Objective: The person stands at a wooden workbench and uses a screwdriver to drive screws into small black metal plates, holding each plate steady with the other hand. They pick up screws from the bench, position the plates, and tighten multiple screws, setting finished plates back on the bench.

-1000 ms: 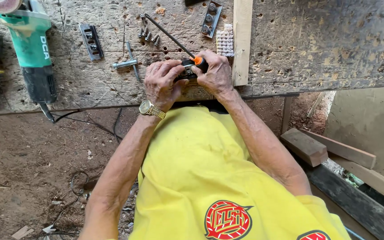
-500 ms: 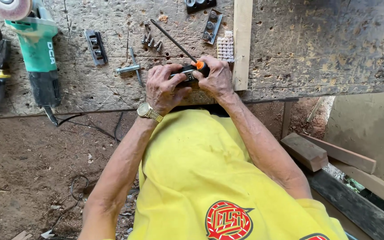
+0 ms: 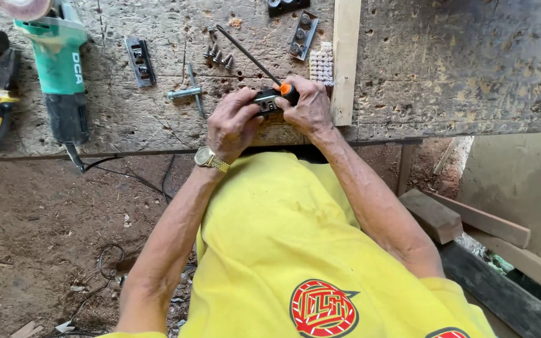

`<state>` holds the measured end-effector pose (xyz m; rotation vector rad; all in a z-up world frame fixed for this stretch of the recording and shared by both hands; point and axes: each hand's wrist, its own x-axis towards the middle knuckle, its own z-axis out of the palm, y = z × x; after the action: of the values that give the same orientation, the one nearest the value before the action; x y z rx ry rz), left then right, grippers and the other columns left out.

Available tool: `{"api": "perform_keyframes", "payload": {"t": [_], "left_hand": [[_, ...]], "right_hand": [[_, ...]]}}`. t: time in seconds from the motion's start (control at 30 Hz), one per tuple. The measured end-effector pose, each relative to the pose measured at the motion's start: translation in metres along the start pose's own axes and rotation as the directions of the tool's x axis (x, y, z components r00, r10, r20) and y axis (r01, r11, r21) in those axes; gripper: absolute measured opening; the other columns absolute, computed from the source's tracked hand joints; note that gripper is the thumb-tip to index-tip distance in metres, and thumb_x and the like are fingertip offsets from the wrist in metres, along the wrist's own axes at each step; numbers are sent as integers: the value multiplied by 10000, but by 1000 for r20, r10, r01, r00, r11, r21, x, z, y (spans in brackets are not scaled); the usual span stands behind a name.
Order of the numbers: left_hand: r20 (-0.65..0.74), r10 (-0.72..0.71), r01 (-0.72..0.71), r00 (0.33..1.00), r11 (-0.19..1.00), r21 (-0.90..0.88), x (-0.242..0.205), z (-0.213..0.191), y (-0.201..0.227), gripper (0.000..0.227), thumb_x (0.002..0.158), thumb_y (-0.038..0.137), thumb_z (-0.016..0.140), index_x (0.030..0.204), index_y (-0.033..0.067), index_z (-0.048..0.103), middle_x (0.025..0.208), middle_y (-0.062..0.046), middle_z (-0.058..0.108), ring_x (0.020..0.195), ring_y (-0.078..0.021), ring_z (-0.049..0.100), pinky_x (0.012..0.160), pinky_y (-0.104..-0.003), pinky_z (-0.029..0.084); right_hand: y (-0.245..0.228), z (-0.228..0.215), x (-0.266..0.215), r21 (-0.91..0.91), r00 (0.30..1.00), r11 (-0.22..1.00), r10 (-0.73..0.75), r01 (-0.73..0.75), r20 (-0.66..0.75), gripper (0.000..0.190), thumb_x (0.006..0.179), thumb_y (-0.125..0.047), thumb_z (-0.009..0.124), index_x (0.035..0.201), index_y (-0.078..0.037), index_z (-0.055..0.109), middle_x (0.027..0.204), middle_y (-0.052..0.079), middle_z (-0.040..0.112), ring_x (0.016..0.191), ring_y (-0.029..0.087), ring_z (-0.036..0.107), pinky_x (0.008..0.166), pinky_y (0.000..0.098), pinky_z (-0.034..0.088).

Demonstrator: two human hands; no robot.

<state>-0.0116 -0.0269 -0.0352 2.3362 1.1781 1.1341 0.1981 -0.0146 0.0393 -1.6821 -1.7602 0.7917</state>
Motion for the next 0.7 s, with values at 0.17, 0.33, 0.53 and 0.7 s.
{"api": "perform_keyframes", "payload": {"t": [0.17, 0.33, 0.53, 0.7], "left_hand": [[-3, 49, -49, 999, 994, -94, -4, -15, -2, 103, 952, 130, 757, 883, 72, 708, 1296, -138, 696, 1210, -392, 660, 1023, -502, 522], [8, 30, -29, 1000, 992, -126, -1, -20, 1, 147, 948, 152, 777, 841, 82, 704, 1267, -109, 713, 1206, -386, 664, 1026, -502, 530], [43, -139, 145, 989, 974, -172, -1, -14, 0, 160, 840, 135, 855, 862, 121, 697, 1207, -34, 707, 1151, -319, 699, 981, -466, 567], [97, -185, 186, 978, 983, -4, 26, -20, 27, 498, 791, 350, 901, 1190, 134, 695, 1277, -145, 608, 1129, -380, 674, 959, -559, 554]], "right_hand": [[-9, -4, 0, 27, 1000, 999, 31, -31, 0, 213, 784, -119, 867, 911, -163, 702, 780, 107, 707, 787, 381, 725, 716, 428, 569], [-8, -2, 0, 25, 999, 999, 41, -40, -7, 203, 793, -127, 862, 921, -190, 717, 774, 86, 711, 765, 354, 726, 708, 410, 571], [-7, -1, 1, 21, 998, 998, 55, -55, 10, 211, 790, -124, 864, 927, -186, 717, 780, 99, 714, 769, 368, 724, 702, 427, 571], [-15, -6, 1, 19, 999, 999, 37, -37, 11, 189, 798, -102, 851, 897, -160, 701, 747, 115, 696, 741, 374, 714, 671, 409, 556]]}}
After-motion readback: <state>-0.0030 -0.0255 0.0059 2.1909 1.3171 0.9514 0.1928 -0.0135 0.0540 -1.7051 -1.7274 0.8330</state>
